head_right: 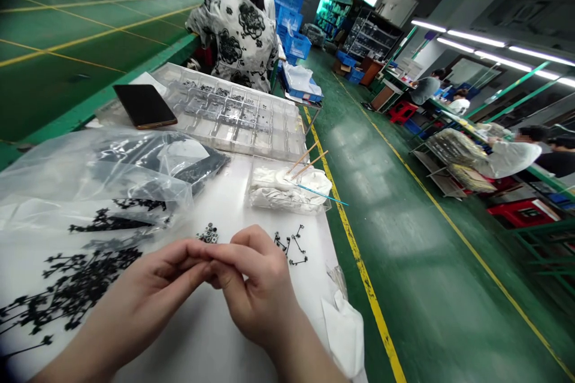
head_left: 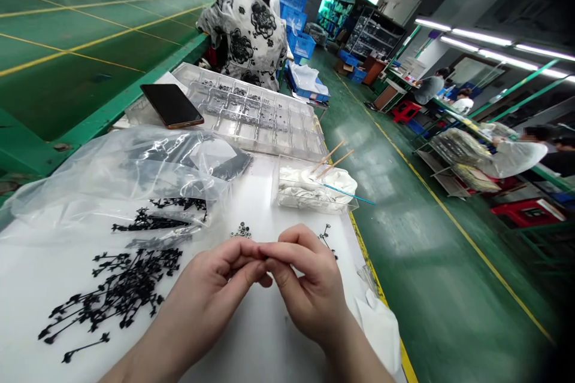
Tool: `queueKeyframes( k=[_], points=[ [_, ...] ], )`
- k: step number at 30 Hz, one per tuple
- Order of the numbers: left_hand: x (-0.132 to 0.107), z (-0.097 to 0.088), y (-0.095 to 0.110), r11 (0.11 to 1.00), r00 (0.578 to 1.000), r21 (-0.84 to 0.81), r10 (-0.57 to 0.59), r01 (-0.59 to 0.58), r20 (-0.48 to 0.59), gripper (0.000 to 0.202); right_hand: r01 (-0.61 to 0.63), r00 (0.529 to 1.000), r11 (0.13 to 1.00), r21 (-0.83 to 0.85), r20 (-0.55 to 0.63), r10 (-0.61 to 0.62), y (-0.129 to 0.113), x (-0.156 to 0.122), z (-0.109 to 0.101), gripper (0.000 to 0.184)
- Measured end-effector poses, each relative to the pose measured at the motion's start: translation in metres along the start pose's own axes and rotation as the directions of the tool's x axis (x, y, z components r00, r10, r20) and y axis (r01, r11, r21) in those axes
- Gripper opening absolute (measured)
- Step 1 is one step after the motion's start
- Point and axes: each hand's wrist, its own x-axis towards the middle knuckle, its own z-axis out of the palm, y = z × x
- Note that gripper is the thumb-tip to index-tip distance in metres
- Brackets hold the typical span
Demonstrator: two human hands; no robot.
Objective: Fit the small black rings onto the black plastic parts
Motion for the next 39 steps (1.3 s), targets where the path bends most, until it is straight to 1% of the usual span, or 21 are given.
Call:
queueKeyframes(
  k=[3, 6, 7, 8, 9, 10, 11, 12, 13, 14, 15, 16, 17, 19, 21, 24, 27, 30, 33, 36, 39],
  points=[
    [0.000, 0.000, 0.004, 0.999, 1.000, 0.035, 0.013, -0.013, -0.014, 0.023, -0.018, 0.999, 1.000, -0.013, -0.037, 0.017, 0.000, 0.001, -0.001, 0.029],
    [-0.001, 0.003, 0.008, 0.999, 0.998, -0.041, -0.034, 0.032, -0.048, 0.022, -0.074, 0.994, 0.997, -0.039, -0.087, 0.070, 0.005, 0.002, -0.008, 0.024],
    [-0.002, 0.005, 0.011, 0.996, 0.996, -0.078, -0.055, 0.049, -0.072, 0.022, -0.109, 0.983, 0.993, -0.048, -0.152, 0.101, 0.009, 0.002, -0.013, 0.021],
    [-0.003, 0.006, 0.013, 0.992, 0.992, -0.108, -0.078, 0.067, -0.098, 0.022, -0.155, 0.954, 0.987, -0.051, -0.267, 0.136, 0.014, 0.003, -0.021, 0.018],
    [-0.004, 0.008, 0.015, 0.988, 0.987, -0.129, -0.099, 0.082, -0.124, 0.022, -0.202, 0.891, 0.979, -0.042, -0.423, 0.166, 0.021, 0.004, -0.030, 0.019],
    [-0.005, 0.009, 0.016, 0.985, 0.983, -0.140, -0.119, 0.099, -0.142, 0.023, -0.243, 0.783, 0.970, -0.015, -0.594, 0.187, 0.028, 0.006, -0.040, 0.022],
    [-0.006, 0.009, 0.017, 0.983, 0.979, -0.143, -0.138, 0.116, -0.150, 0.025, -0.268, 0.637, 0.963, 0.029, -0.745, 0.200, 0.036, 0.008, -0.051, 0.027],
    [-0.006, 0.009, 0.016, 0.981, 0.978, -0.143, -0.148, 0.127, -0.148, 0.027, -0.267, 0.493, 0.960, 0.084, -0.844, 0.211, 0.045, 0.010, -0.063, 0.034],
    [-0.006, 0.008, 0.015, 0.982, 0.980, -0.138, -0.149, 0.130, -0.132, 0.029, -0.259, 0.372, 0.955, 0.145, -0.897, 0.237, 0.053, 0.012, -0.073, 0.042],
    [-0.006, 0.006, 0.012, 0.984, 0.984, -0.126, -0.140, 0.126, -0.109, 0.031, -0.255, 0.284, 0.944, 0.210, -0.917, 0.281, 0.060, 0.014, -0.083, 0.049],
    [-0.006, 0.005, 0.009, 0.989, 0.989, -0.105, -0.118, 0.109, -0.089, 0.032, -0.254, 0.238, 0.930, 0.266, -0.915, 0.326, 0.067, 0.016, -0.090, 0.053],
    [-0.005, 0.003, 0.006, 0.994, 0.993, -0.074, -0.087, 0.082, -0.074, 0.033, -0.257, 0.220, 0.911, 0.323, -0.898, 0.381, 0.074, 0.018, -0.095, 0.055],
    [-0.004, 0.001, 0.002, 0.998, 0.996, -0.035, -0.054, 0.051, -0.077, 0.032, -0.262, 0.226, 0.889, 0.375, -0.872, 0.434, 0.079, 0.019, -0.099, 0.054],
    [-0.003, -0.001, -0.004, 0.999, 0.994, 0.044, 0.001, 0.004, -0.105, 0.028, -0.261, 0.267, 0.847, 0.462, -0.809, 0.524, 0.087, 0.022, -0.100, 0.051],
    [-0.003, -0.003, -0.007, 0.995, 0.991, 0.098, 0.018, -0.004, -0.134, 0.026, -0.249, 0.309, 0.819, 0.518, -0.759, 0.574, 0.093, 0.026, -0.097, 0.051],
    [-0.003, -0.005, -0.009, 0.992, 0.992, 0.125, 0.014, 0.002, -0.124, 0.028, -0.220, 0.351, 0.813, 0.538, -0.734, 0.581, 0.096, 0.031, -0.094, 0.055],
    [-0.002, -0.006, -0.009, 0.991, 0.993, 0.135, 0.007, 0.009, -0.116, 0.028, -0.184, 0.373, 0.827, 0.531, -0.741, 0.559, 0.094, 0.033, -0.094, 0.057],
    [-0.002, -0.007, -0.007, 0.993, 0.991, 0.120, -0.007, 0.023, -0.132, 0.028, -0.132, 0.386, 0.841, 0.524, -0.755, 0.531, 0.085, 0.032, -0.095, 0.057],
    [-0.003, -0.008, -0.005, 0.997, 0.989, 0.076, -0.022, 0.033, -0.149, 0.028, -0.083, 0.419, 0.846, 0.527, -0.752, 0.510, 0.067, 0.028, -0.094, 0.054],
    [-0.005, -0.010, -0.002, 0.998, 0.983, 0.042, -0.035, 0.043, -0.178, 0.031, -0.031, 0.483, 0.820, 0.572, -0.710, 0.513, 0.047, 0.022, -0.088, 0.047],
    [-0.006, -0.012, 0.001, 0.998, 0.970, 0.010, -0.057, 0.061, -0.237, 0.033, 0.023, 0.575, 0.773, 0.633, -0.641, 0.508, 0.032, 0.017, -0.077, 0.035]
  ],
)
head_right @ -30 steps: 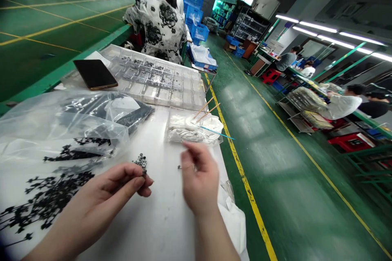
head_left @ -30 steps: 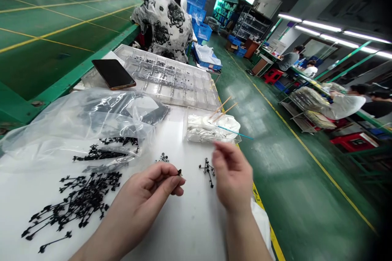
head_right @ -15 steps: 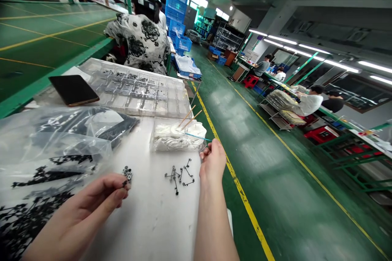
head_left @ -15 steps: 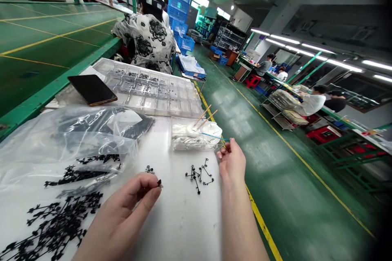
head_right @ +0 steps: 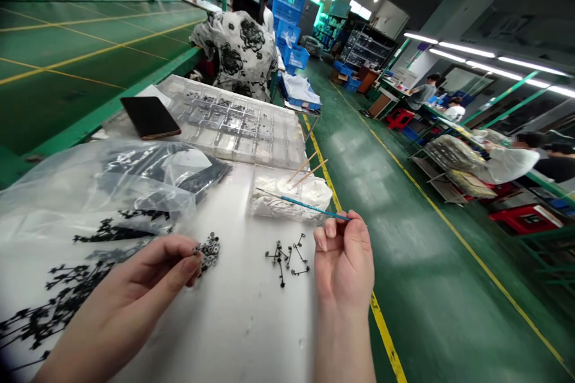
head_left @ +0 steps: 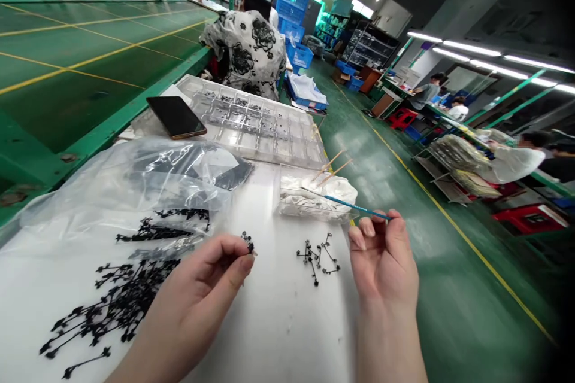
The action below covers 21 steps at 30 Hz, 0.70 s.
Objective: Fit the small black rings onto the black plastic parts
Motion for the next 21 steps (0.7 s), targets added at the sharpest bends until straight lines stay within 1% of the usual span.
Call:
queueKeyframes(
  k=[2, 4, 9, 13, 17, 21],
  points=[
    [0.000, -0.001, 0.004, 0.999, 0.999, -0.031, -0.014, 0.013, -0.030, 0.032, -0.014, 0.997, 1.000, 0.009, 0.076, 0.014, 0.000, -0.010, 0.005, 0.027],
    [0.000, -0.001, 0.008, 0.998, 0.999, -0.056, -0.005, 0.003, -0.036, 0.029, -0.027, 0.991, 1.000, 0.003, 0.133, 0.027, 0.002, -0.019, 0.009, 0.022],
    [-0.002, -0.001, 0.013, 0.997, 0.997, -0.038, 0.069, -0.070, -0.026, 0.024, -0.056, 0.975, 0.998, -0.013, 0.214, 0.057, 0.004, -0.030, 0.015, 0.017],
    [-0.004, -0.001, 0.011, 0.994, 0.994, -0.022, 0.107, -0.107, -0.021, 0.020, -0.028, 0.969, 0.998, -0.052, 0.244, 0.040, 0.004, -0.033, 0.017, 0.015],
    [-0.003, -0.001, 0.012, 0.993, 0.993, -0.008, 0.119, -0.119, -0.018, 0.019, -0.003, 0.970, 0.997, -0.083, 0.244, 0.023, 0.005, -0.034, 0.017, 0.016],
    [-0.003, -0.001, 0.016, 0.990, 0.991, 0.040, 0.132, -0.132, -0.008, 0.014, -0.025, 0.973, 0.999, -0.041, 0.228, 0.033, 0.006, -0.034, 0.017, 0.017]
  ],
)
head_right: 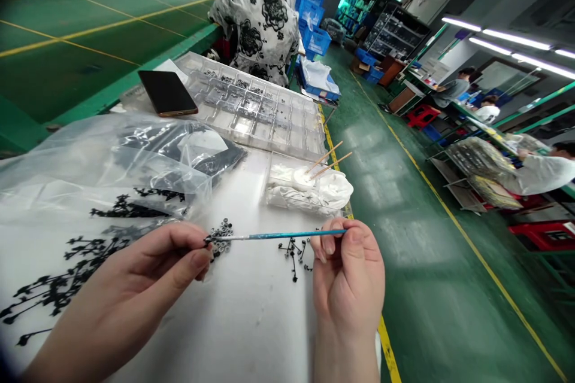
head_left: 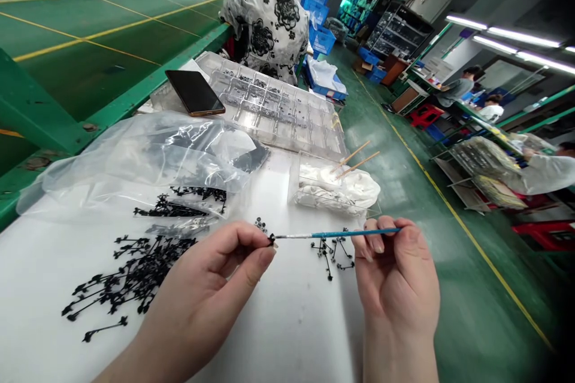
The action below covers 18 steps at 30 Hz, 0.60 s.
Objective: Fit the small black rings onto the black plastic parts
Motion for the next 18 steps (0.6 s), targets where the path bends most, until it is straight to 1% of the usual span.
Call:
queueKeyframes(
  k=[8, 18],
  points=[
    [-0.0019, -0.0019, 0.0006, 0.999, 1.000, 0.025, 0.024, -0.024, 0.002, 0.014, 0.005, 1.000, 1.000, 0.017, -0.017, -0.005, -0.0004, 0.0014, -0.0005, 0.018],
    [0.0003, -0.0007, 0.0016, 0.999, 1.000, 0.025, 0.021, -0.021, 0.009, 0.015, 0.010, 1.000, 0.999, 0.031, -0.006, -0.010, 0.0003, -0.0004, 0.0015, 0.017]
  ],
)
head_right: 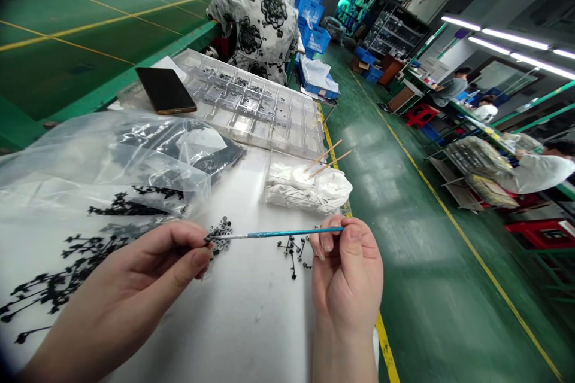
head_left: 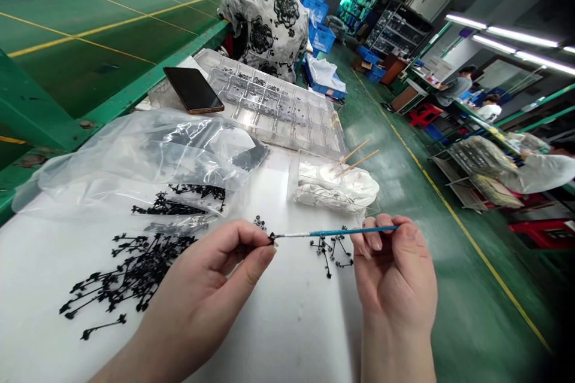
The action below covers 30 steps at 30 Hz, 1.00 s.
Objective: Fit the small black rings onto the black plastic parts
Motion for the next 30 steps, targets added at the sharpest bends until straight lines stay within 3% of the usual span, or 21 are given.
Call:
queueKeyframes(
  k=[17, 30],
  points=[
    [0.0008, 0.0003, 0.0017, 0.997, 1.000, 0.067, 0.025, -0.026, 0.011, 0.014, 0.000, 0.999, 1.000, -0.009, -0.041, -0.001, -0.0027, 0.0051, -0.0039, 0.018],
    [-0.0028, 0.0005, -0.0034, 0.999, 0.999, 0.028, -0.038, 0.037, 0.028, 0.018, 0.003, 1.000, 0.998, -0.056, -0.030, -0.005, -0.0005, 0.0006, 0.0005, 0.025]
  ],
)
